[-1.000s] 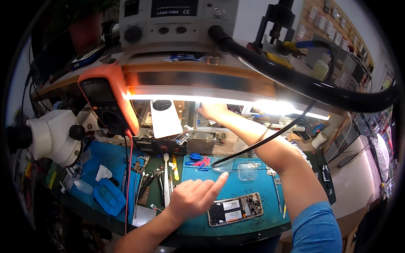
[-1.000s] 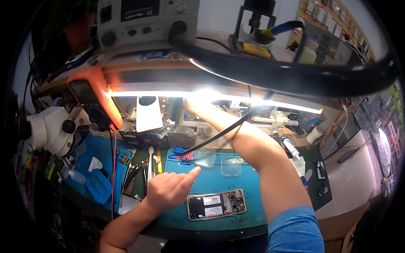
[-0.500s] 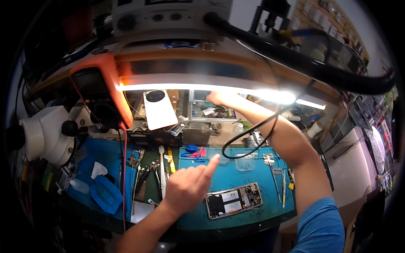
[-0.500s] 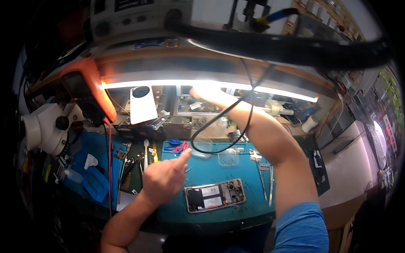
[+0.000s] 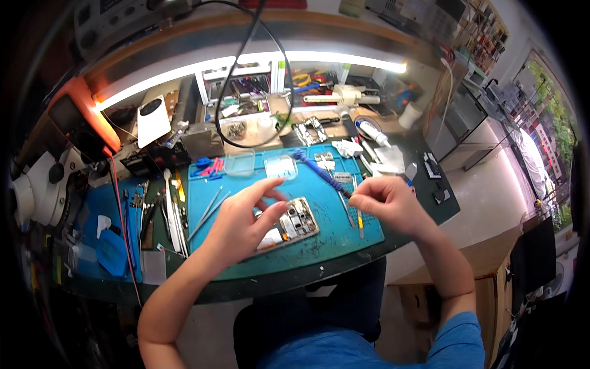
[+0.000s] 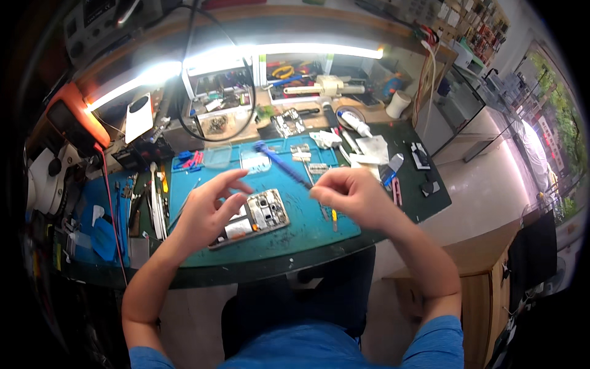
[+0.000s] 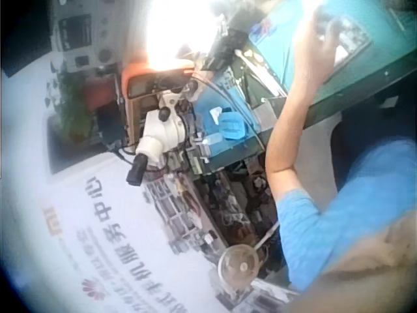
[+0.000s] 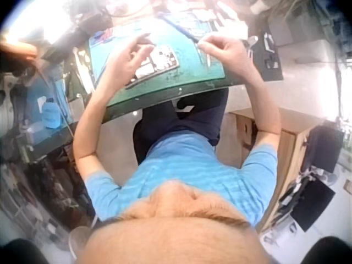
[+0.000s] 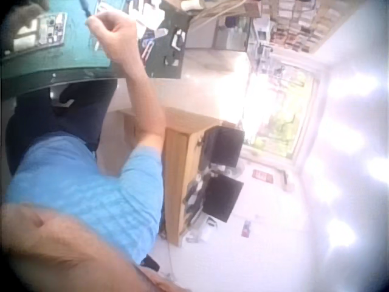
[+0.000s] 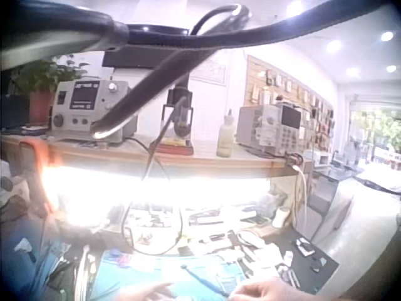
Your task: The person disassembles a smartphone, removes the motherboard, and then reassembles the device by placing the motherboard back into the chassis and securing it with screws. The person uses a screwdriver and tweezers to manipulate the internal components.
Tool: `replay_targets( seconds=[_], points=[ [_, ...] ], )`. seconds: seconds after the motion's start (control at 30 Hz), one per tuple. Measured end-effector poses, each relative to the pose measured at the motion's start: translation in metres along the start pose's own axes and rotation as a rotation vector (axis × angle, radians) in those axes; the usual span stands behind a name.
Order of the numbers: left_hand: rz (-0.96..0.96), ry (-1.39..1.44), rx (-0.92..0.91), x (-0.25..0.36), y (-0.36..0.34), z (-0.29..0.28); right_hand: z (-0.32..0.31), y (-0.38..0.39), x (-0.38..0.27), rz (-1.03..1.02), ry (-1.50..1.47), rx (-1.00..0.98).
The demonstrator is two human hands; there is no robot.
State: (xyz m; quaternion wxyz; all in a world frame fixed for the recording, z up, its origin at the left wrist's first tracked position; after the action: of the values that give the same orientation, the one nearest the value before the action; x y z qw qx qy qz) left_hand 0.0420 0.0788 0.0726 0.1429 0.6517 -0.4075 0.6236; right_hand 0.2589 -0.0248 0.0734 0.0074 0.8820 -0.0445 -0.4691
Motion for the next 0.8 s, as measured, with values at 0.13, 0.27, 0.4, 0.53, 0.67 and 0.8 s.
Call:
replay_targets(
  seconds=[0.13, 0.27, 0.4, 0.53, 0.67, 0.8],
  points=[
    [-0.185, 0.475, -0.141, 0.006, -0.028, 0.041, 0.021, 0.005, -0.033, -0.099, 0.079, 0.072],
    [-0.013, 0.373, 0.010, 0.016, -0.035, 0.014, 0.006, -0.018, -0.067, -0.355, 0.421, 0.335],
    [0.230, -0.372, -0.049, 0.046, -0.029, 0.016, 0.013, -0.033, -0.104, -0.600, 0.215, 0.445],
    [0.190, -0.380, 0.025, 0.023, -0.027, 0.006, 0.033, -0.049, -0.094, -0.651, 0.408, 0.469],
    [0.122, -0.310, -0.083, -0.001, -0.019, 0.002, 0.033, -0.052, -0.074, -0.527, 0.338, 0.373],
    [0.078, -0.223, -0.158, -0.021, -0.013, 0.010, 0.043, -0.050, -0.069, -0.571, 0.308, 0.338]
  ],
)
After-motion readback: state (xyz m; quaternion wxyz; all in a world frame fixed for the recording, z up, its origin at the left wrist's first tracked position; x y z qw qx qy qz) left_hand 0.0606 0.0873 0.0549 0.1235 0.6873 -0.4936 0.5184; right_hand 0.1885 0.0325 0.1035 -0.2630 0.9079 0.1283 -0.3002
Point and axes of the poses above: each hand's wrist, its own y-axis away from the middle knuckle, its own z-axis out of the palm, x = y × z, the point moved 10 cm from there along -y, towards the middle knuckle, and after that the axes turned 14 degrees about y, right-handed, at the moved point
